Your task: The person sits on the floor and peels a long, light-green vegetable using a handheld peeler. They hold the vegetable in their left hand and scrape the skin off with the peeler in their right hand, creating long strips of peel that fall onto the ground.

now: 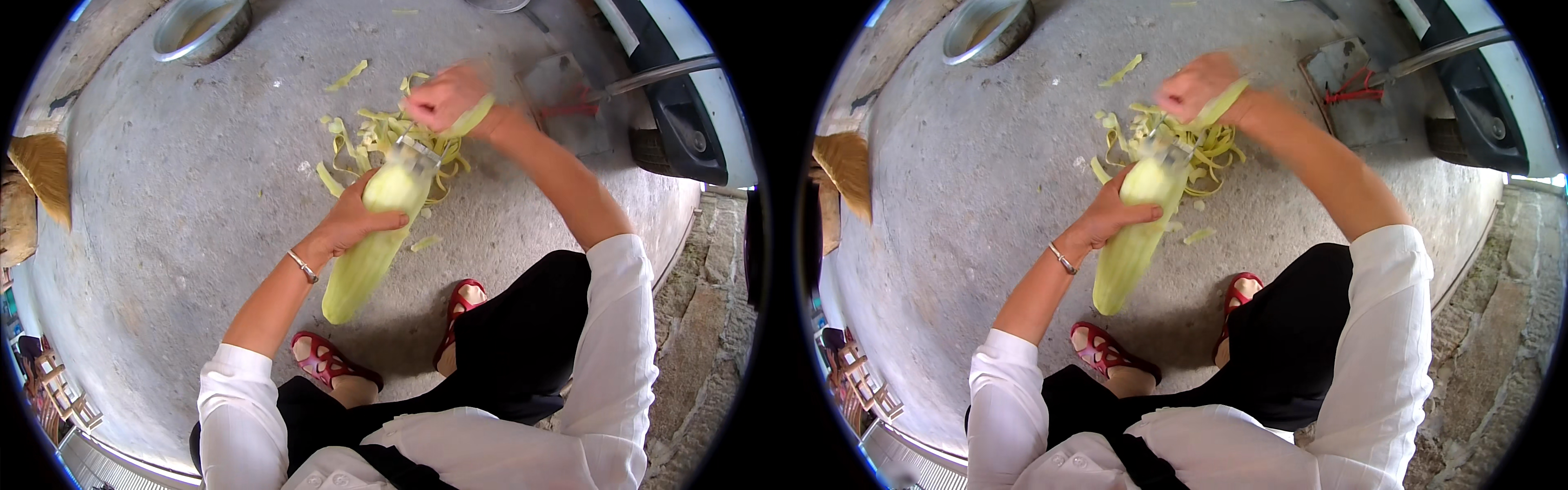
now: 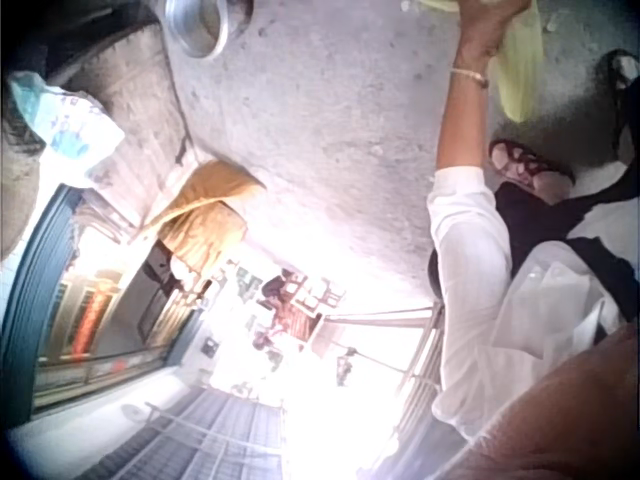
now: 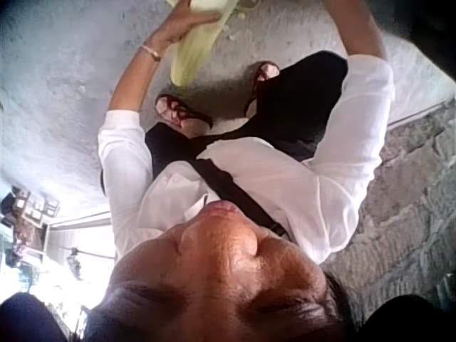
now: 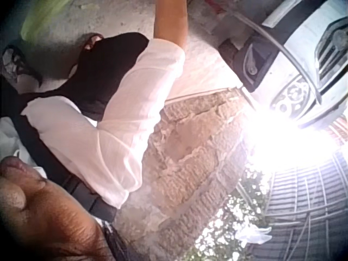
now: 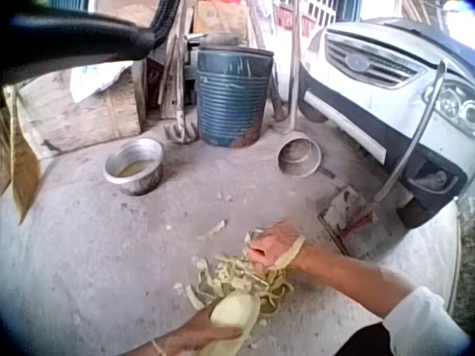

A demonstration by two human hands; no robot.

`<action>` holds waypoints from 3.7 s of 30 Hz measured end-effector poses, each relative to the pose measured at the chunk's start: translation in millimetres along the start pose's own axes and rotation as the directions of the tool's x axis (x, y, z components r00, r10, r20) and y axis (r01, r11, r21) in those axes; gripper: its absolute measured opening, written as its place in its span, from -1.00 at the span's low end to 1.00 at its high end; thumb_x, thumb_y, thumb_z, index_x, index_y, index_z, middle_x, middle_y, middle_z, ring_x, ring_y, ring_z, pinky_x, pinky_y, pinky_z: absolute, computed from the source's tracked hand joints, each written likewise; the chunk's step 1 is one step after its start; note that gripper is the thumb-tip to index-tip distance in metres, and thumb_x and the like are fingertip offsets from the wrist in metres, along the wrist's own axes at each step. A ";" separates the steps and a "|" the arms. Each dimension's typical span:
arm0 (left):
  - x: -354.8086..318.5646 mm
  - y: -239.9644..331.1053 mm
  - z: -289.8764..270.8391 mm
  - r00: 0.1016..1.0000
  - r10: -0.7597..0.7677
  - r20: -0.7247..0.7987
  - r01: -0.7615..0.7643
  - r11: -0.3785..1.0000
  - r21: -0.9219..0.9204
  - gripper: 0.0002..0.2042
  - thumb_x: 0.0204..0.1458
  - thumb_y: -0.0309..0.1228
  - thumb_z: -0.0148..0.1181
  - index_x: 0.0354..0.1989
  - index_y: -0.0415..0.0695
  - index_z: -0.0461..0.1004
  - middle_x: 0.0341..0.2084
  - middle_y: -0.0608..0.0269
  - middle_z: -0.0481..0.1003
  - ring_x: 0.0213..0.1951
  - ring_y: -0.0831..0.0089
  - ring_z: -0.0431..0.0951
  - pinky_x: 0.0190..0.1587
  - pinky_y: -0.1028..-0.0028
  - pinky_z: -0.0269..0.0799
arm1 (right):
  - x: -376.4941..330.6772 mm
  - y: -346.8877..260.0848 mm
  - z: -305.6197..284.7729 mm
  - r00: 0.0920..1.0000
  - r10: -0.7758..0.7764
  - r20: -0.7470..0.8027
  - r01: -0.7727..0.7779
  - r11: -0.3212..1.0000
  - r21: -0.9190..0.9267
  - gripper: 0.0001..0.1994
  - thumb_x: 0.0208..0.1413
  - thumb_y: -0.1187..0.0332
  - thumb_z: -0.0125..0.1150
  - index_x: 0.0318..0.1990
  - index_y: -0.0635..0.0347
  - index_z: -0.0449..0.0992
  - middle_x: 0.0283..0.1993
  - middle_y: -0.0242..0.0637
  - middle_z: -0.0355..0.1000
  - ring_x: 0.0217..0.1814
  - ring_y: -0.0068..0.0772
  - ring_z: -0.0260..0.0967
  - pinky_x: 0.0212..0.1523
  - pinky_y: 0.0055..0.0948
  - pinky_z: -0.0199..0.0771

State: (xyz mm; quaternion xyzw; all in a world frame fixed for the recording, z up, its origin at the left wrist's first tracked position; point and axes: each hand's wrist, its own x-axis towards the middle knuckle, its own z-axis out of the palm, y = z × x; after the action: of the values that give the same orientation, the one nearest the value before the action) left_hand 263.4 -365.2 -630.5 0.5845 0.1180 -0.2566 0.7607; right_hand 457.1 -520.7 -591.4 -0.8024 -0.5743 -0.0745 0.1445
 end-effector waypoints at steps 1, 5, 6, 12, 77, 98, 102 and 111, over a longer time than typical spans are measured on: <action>1.3 4.3 0.3 1.000 -0.017 0.013 0.017 1.000 0.002 -0.20 -0.21 -0.43 0.40 0.26 -0.20 0.08 -0.02 0.14 0.40 -0.03 0.42 0.43 0.01 0.39 0.40 | 0.7 -9.9 2.0 0.999 -0.031 0.023 0.030 0.998 0.055 -0.73 -0.02 0.20 0.05 -0.70 -0.01 0.44 -0.67 -0.25 0.38 -0.59 -0.10 0.36 -0.55 -0.20 0.33; 4.0 0.6 3.7 0.999 0.045 -0.014 -0.042 0.990 0.133 -0.15 -0.26 -0.41 0.43 0.26 -0.20 0.07 -0.02 0.14 0.40 -0.03 0.42 0.43 0.01 0.40 0.39 | -12.8 33.4 2.1 0.987 0.116 0.115 -0.105 0.989 -0.104 -0.70 0.01 0.15 0.04 -0.67 0.02 0.47 -0.66 -0.24 0.39 -0.58 -0.08 0.36 -0.51 -0.19 0.34; 3.7 -0.3 3.8 0.998 0.067 -0.005 -0.066 0.987 0.146 -0.14 -0.27 -0.40 0.43 0.26 -0.20 0.07 -0.02 0.15 0.39 -0.03 0.41 0.43 0.02 0.40 0.39 | -11.9 31.6 -1.1 0.987 0.143 0.075 -0.139 0.989 -0.058 -0.71 0.00 0.19 0.07 -0.68 0.06 0.43 -0.67 -0.23 0.37 -0.60 -0.10 0.33 -0.53 -0.21 0.33; 2.6 2.5 1.6 0.998 0.055 -0.017 -0.050 0.974 0.222 -0.11 -0.32 -0.37 0.44 0.26 -0.21 0.08 -0.01 0.14 0.39 0.00 0.40 0.41 0.06 0.41 0.34 | -3.1 -11.6 7.4 0.995 0.044 0.088 -0.053 0.993 0.108 -0.71 0.00 0.27 0.13 -0.71 0.15 0.39 -0.68 -0.20 0.34 -0.64 -0.08 0.30 -0.58 -0.22 0.31; 27.6 -42.0 -17.2 0.951 0.070 -0.301 0.241 0.444 0.863 -0.15 -0.39 -0.23 0.32 0.24 0.19 0.10 -0.20 -0.08 0.42 -0.13 -0.08 0.50 -0.09 0.12 0.42 | -28.1 -21.5 15.5 0.464 0.150 0.873 -0.328 0.944 0.013 -0.71 0.07 0.27 -0.18 -0.35 0.32 0.42 -0.34 0.02 0.44 -0.29 0.01 0.42 -0.23 -0.06 0.36; 29.0 -42.0 -19.1 0.955 0.099 -0.278 0.198 0.483 0.853 -0.19 -0.39 -0.28 0.34 0.19 0.13 0.14 -0.23 -0.12 0.41 -0.14 -0.12 0.49 -0.12 0.09 0.43 | -39.1 -29.6 19.3 0.585 0.071 0.808 -0.241 0.966 0.090 -0.83 0.05 0.34 0.00 -0.41 0.27 0.38 -0.47 -0.03 0.40 -0.36 0.07 0.38 -0.35 -0.07 0.35; 30.3 -44.9 -18.0 0.952 0.110 -0.285 0.197 0.493 0.847 -0.21 -0.38 -0.30 0.34 0.17 0.11 0.15 -0.22 -0.13 0.41 -0.15 -0.13 0.49 -0.13 0.08 0.43 | -38.2 -30.7 23.1 0.579 0.059 0.813 -0.214 0.973 0.081 -0.83 0.04 0.35 -0.03 -0.43 0.28 0.37 -0.48 -0.01 0.39 -0.37 0.07 0.38 -0.36 -0.06 0.34; 35.1 -49.2 -17.7 0.953 0.120 -0.280 0.186 0.499 0.847 -0.20 -0.38 -0.30 0.35 0.17 0.04 0.14 -0.23 -0.14 0.41 -0.16 -0.12 0.49 -0.14 0.10 0.45 | -42.8 -32.4 30.3 0.617 0.069 0.784 -0.212 0.974 0.081 -0.83 0.02 0.39 -0.05 -0.50 0.32 0.36 -0.48 0.01 0.39 -0.39 0.07 0.39 -0.37 -0.07 0.33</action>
State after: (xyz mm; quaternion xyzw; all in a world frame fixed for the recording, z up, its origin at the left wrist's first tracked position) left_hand 269.0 -366.4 -693.2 0.9155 0.0997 -0.2030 0.3327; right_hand 411.1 -540.0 -627.6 -0.7837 -0.5195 0.3375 -0.0452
